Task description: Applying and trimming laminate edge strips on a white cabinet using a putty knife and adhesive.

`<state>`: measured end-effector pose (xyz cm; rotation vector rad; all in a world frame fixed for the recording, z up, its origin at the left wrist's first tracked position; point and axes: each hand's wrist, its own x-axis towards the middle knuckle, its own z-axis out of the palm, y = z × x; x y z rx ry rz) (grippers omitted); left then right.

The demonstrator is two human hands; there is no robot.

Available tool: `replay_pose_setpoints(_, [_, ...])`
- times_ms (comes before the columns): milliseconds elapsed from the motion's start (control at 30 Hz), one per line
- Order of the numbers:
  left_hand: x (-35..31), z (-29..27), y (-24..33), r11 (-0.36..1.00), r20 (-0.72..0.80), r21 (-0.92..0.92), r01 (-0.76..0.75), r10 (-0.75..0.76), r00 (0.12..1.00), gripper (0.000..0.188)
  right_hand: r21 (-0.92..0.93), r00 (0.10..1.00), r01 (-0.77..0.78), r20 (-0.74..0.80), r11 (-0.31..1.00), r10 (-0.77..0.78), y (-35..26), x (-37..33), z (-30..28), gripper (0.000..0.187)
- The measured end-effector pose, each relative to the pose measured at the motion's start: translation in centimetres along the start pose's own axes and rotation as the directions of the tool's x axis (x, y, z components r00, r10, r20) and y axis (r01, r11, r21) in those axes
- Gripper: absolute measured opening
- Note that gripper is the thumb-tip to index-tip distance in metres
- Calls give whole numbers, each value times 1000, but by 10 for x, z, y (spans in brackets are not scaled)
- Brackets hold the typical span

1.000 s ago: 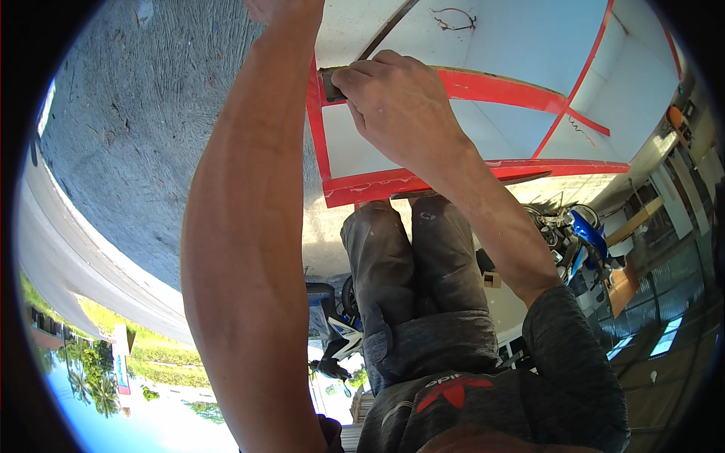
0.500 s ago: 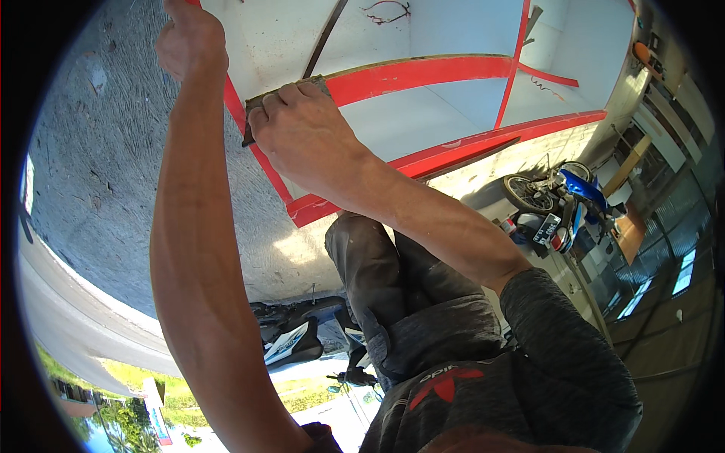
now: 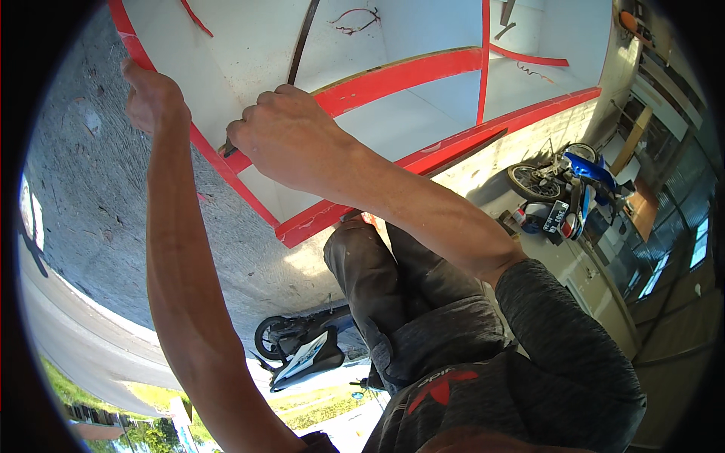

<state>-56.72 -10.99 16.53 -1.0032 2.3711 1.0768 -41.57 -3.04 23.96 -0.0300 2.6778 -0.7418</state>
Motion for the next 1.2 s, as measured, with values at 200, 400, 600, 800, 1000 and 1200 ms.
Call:
replay_pose_setpoints(200, [-7,-1,3,1000,-6,9,-2,2,1000,90,54,974,-16,229,998,3,6,-9,-27,16])
replay_pose_setpoints(400, [2,0,0,1000,-42,8,12,-11,999,93,-49,978,-80,-199,996,69,106,-57,-59,24])
replay_pose_setpoints(600, [-14,3,7,1000,-21,1,26,-26,999,99,-149,989,-138,-72,979,128,172,-115,-57,27])
replay_pose_setpoints(800, [-8,0,-2,1000,-59,17,5,-4,998,96,-75,995,-83,-56,994,78,169,-131,-84,27])
replay_pose_setpoints(1000, [12,0,-6,997,-134,18,-73,75,988,98,-103,941,-333,-96,937,324,208,-134,-92,30])
replay_pose_setpoints(1200, [-21,11,8,971,65,-240,-10,27,998,95,-64,889,-335,310,940,338,209,-130,-123,36])
